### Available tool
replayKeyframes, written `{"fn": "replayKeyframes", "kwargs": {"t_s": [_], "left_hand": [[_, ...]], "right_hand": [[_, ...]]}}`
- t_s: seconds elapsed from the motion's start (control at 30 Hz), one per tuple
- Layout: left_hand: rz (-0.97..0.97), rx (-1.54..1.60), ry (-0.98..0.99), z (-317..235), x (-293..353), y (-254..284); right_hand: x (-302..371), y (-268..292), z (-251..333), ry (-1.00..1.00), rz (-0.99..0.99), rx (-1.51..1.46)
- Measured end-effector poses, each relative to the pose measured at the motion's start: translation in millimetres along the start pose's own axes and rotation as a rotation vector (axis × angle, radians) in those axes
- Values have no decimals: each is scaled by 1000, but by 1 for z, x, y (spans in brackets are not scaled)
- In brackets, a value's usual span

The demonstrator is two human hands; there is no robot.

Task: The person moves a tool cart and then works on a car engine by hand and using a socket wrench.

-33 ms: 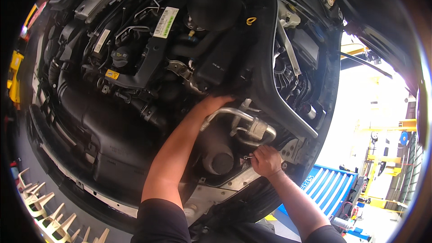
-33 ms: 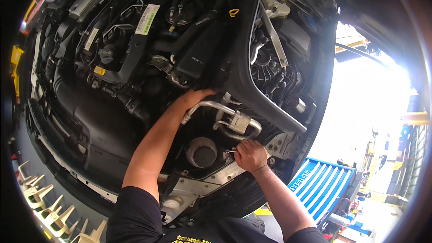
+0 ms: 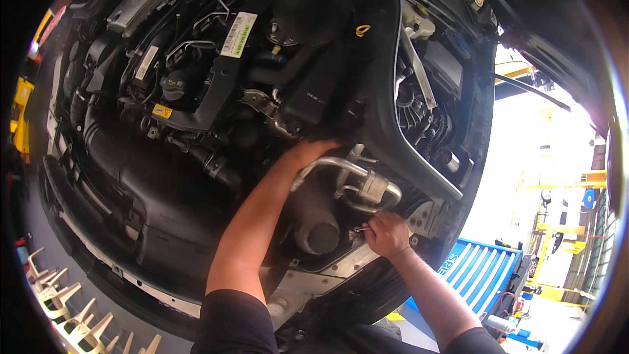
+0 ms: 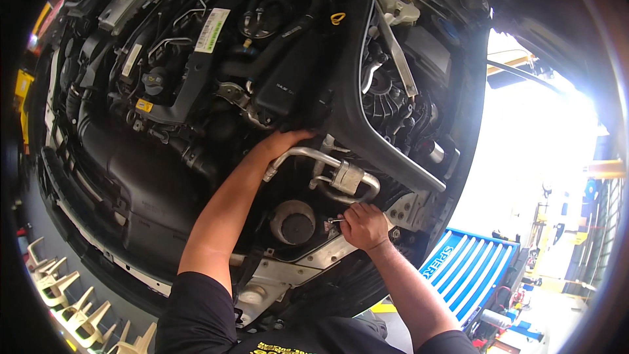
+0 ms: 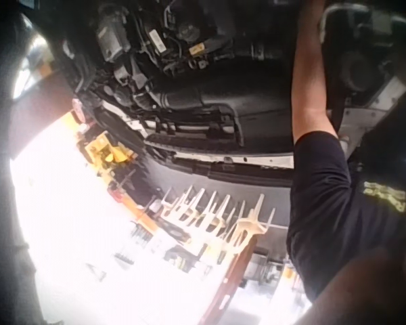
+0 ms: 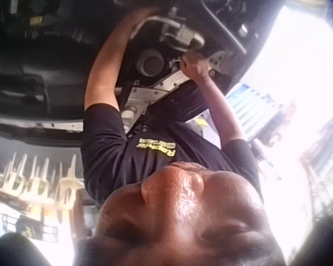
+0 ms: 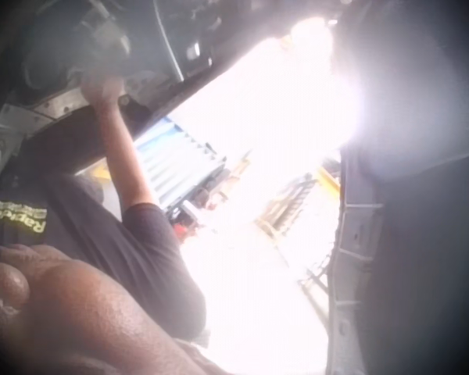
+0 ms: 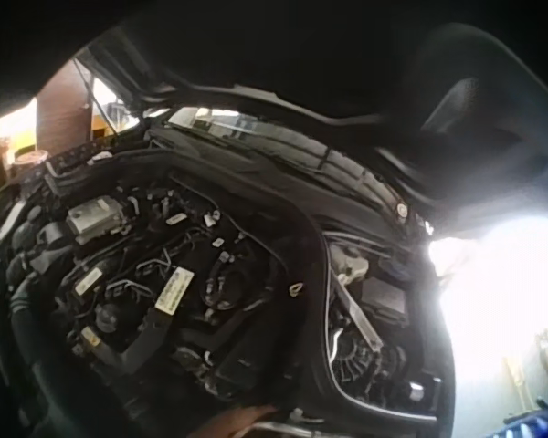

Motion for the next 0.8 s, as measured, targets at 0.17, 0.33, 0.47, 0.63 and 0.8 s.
{"fn": "replayKeyframes", "kwargs": {"t_s": [0.17, 0.33, 0.47, 0.63, 0.8], "left_hand": [[-117, -472, -55, 23, 4, 22], [-83, -810, -19, 24, 0, 22], [-15, -764, 27, 24, -1, 22], [-86, -965, 54, 18, 1, 20], [-116, -855, 83, 17, 3, 15]], "right_hand": [[-3, -3, 3, 12, -30, -11], [-4, 2, 5, 18, -25, -2], [-5, -3, 6, 6, -2, -15], [-6, 0, 4, 8, 1, -36], [-2, -4, -2, -3, -3, -36]]}}
Point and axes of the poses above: each hand's wrist, its own x-axis away from the middle knuckle, its own y-axis out of the back of the hand, z = x × y, the point moved 5 cm from there along -x, towards the middle knuckle, and after that the axes turned 14 degrees about z, right-handed, at the moved point
